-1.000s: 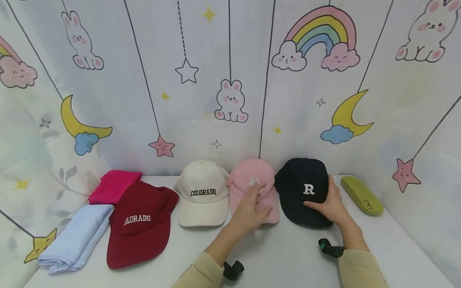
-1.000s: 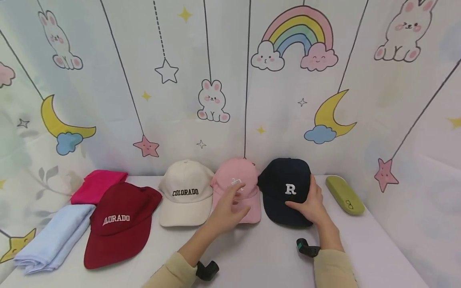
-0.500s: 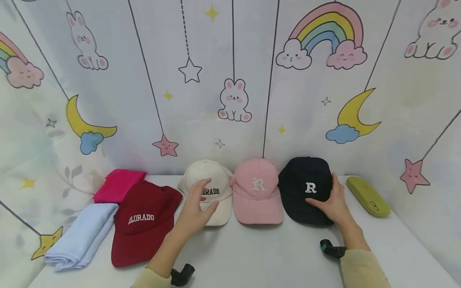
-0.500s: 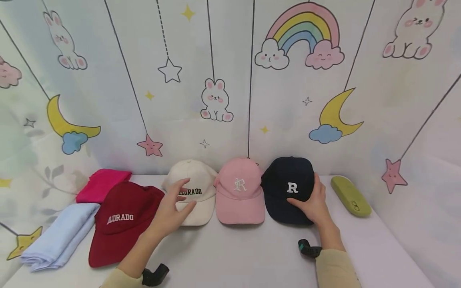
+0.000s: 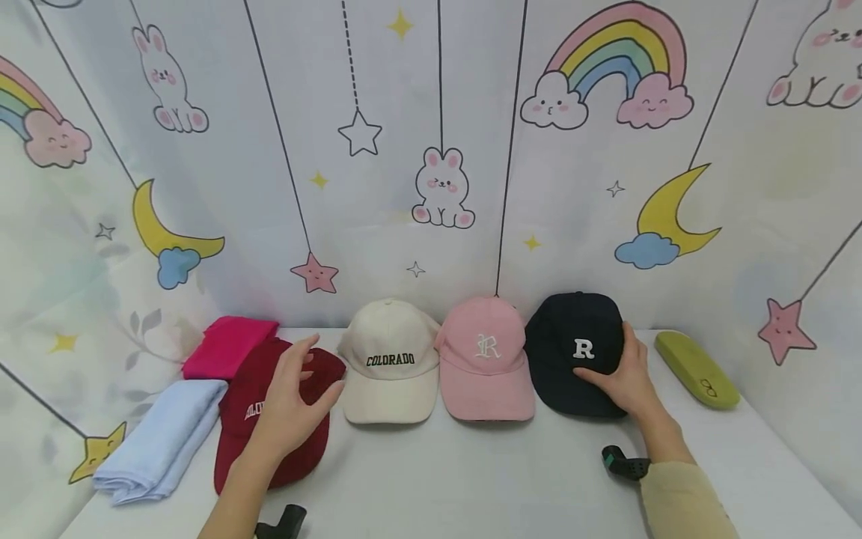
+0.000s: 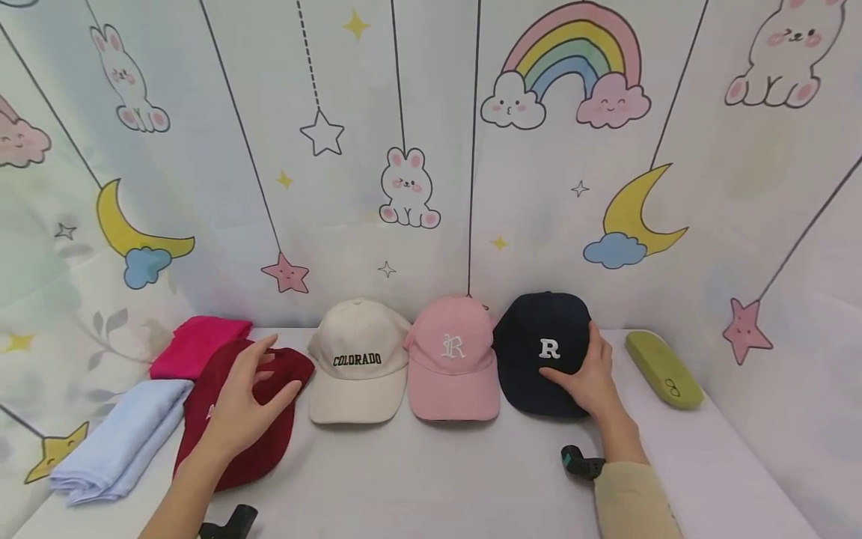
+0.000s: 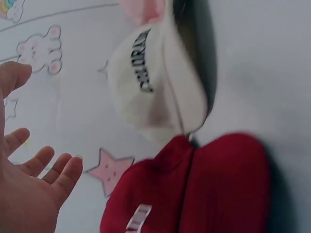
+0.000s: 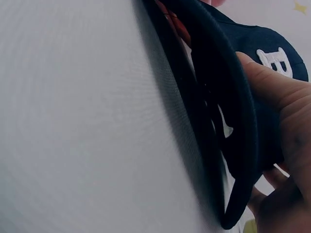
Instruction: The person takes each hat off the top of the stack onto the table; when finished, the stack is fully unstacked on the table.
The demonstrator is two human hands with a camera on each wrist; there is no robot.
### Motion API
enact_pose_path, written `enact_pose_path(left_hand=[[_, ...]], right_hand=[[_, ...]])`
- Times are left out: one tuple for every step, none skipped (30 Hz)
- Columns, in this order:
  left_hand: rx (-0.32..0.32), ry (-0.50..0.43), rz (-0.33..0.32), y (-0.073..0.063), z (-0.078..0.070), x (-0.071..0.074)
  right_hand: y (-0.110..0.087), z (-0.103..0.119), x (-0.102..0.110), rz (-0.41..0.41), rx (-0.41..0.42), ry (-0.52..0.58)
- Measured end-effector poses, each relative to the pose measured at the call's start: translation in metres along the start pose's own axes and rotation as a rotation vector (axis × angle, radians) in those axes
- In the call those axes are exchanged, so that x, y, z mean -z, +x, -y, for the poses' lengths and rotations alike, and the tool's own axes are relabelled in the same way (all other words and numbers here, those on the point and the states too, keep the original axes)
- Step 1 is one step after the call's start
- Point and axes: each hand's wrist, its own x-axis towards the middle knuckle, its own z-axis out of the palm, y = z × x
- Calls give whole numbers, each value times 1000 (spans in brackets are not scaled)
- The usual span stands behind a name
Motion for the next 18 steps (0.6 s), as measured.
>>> enact_pose_path(left_hand=[[19, 8, 3, -1, 1, 6], [32, 15, 2, -1, 3, 12], [43, 28, -2, -2, 4, 18], [57, 39, -5, -2, 6, 23], [67, 47, -10, -2, 8, 29], [73, 52, -18, -2, 10, 35], [82, 62, -28, -3, 13, 40], [88, 72, -40, -4, 16, 45], [96, 80, -51, -6, 20, 49], [104, 83, -59, -9, 24, 54], [110, 85, -67, -11, 28, 58], [118, 88, -74, -13, 33, 61], [130, 85, -74, -16, 38, 64], [141, 80, -70, -18, 43, 68], [156, 78, -63, -20, 48, 71], [171, 77, -57, -21, 53, 73], [190, 76, -52, -23, 58, 75], [214, 71, -41, -26, 62, 78]], right_hand=[[0, 1, 0, 2, 0, -5], [1, 1, 0, 4, -1, -6], [1, 1, 0, 7, -2, -10], [2, 1, 0, 8, -2, -12], [2, 1, 0, 9, -3, -13], [3, 1, 0, 9, -4, -13], [3, 1, 0, 9, -3, -11], [4, 1, 0, 10, -1, -8], [4, 1, -1, 11, 1, -6], [5, 1, -1, 12, 4, -3], [5, 1, -1, 12, 4, -1], [5, 1, -2, 13, 3, -1], [5, 0, -2, 15, 1, 0], [5, 0, -2, 16, -2, -1], [5, 0, -2, 17, -5, -3], [4, 0, -2, 18, -8, -6], [4, -1, -2, 20, -12, -9], [3, -1, -3, 23, -13, -12]])
